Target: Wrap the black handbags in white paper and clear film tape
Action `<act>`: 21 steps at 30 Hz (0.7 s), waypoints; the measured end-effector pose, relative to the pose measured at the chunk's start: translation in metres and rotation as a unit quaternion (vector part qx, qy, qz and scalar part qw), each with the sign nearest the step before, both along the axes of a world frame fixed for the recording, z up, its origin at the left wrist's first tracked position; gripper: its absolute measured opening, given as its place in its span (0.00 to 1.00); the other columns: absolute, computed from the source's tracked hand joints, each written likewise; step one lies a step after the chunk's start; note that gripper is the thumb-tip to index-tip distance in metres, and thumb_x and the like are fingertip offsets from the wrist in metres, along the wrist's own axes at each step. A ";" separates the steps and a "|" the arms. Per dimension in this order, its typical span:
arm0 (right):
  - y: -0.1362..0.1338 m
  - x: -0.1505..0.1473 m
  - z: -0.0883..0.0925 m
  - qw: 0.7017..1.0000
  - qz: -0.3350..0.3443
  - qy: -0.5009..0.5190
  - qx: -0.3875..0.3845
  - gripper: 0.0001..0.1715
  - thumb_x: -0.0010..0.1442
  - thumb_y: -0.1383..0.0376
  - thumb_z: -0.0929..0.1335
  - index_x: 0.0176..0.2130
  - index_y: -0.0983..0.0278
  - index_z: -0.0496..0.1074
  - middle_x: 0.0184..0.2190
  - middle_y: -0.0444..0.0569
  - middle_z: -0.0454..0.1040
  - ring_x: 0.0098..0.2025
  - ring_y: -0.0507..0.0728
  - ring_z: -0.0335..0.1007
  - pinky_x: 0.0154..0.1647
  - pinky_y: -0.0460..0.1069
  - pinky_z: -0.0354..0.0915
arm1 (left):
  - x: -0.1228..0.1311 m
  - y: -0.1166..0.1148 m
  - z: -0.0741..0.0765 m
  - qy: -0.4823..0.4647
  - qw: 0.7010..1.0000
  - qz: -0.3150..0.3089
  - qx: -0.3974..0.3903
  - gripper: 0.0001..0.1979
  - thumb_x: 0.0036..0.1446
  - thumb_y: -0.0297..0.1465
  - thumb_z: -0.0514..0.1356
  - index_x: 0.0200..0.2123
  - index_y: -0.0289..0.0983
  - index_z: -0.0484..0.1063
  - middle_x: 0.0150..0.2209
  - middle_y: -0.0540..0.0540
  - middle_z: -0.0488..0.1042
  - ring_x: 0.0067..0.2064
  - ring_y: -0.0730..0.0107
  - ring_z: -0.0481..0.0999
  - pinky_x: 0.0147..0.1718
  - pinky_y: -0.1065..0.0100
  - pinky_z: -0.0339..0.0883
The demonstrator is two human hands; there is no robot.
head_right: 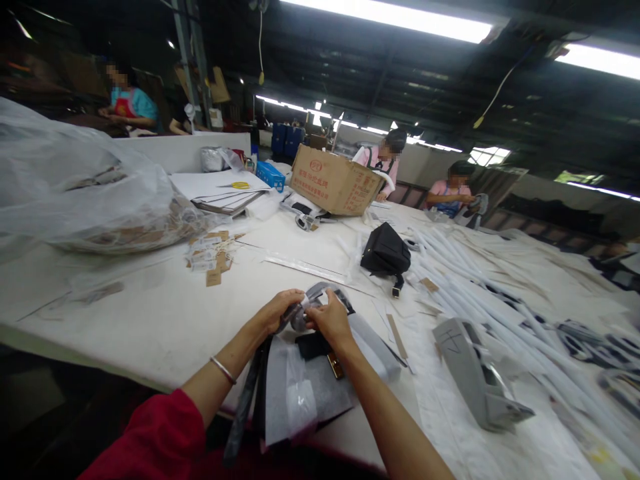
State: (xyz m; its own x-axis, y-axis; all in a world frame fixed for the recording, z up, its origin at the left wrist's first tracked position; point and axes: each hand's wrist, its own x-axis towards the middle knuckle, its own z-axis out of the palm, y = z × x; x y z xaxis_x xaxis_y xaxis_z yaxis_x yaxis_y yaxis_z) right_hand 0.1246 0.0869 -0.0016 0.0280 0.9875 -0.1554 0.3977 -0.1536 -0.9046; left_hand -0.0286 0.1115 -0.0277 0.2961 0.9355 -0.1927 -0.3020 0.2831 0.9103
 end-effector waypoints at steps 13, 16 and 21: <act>0.029 -0.001 0.013 0.758 0.234 -0.486 0.367 0.14 0.60 0.67 0.69 0.47 0.61 0.74 0.48 0.53 0.77 0.55 0.62 0.68 0.66 0.59 0.47 | -0.004 0.019 -0.013 0.088 0.996 0.007 0.002 0.22 0.48 0.49 0.61 0.29 0.34 0.72 0.28 0.44 0.76 0.30 0.66 0.75 0.31 0.65 0.70; 0.046 -0.003 0.009 0.793 0.165 -0.502 0.303 0.21 0.57 0.66 0.71 0.51 0.65 0.72 0.49 0.56 0.76 0.53 0.64 0.68 0.63 0.59 0.53 | -0.015 0.024 -0.016 0.164 0.983 0.079 0.040 0.27 0.51 0.53 0.58 0.37 0.33 0.72 0.39 0.38 0.77 0.44 0.58 0.76 0.43 0.61 0.70; 0.056 0.042 0.013 0.843 0.094 -0.429 0.310 0.37 0.56 0.63 0.72 0.61 0.66 0.63 0.60 0.61 0.67 0.62 0.66 0.62 0.62 0.61 0.56 | -0.052 0.012 -0.024 0.290 0.938 0.164 0.093 0.31 0.51 0.48 0.60 0.50 0.31 0.68 0.59 0.29 0.64 0.63 0.49 0.62 0.62 0.54 0.53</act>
State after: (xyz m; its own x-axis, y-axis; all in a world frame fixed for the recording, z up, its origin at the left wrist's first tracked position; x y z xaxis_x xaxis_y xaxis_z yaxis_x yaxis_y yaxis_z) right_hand 0.1670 0.1430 0.0110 -0.2986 0.8710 0.3900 0.9113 0.3816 -0.1546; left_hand -0.0808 0.1239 -0.0515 -0.1175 0.9914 -0.0574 0.2160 0.0820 0.9729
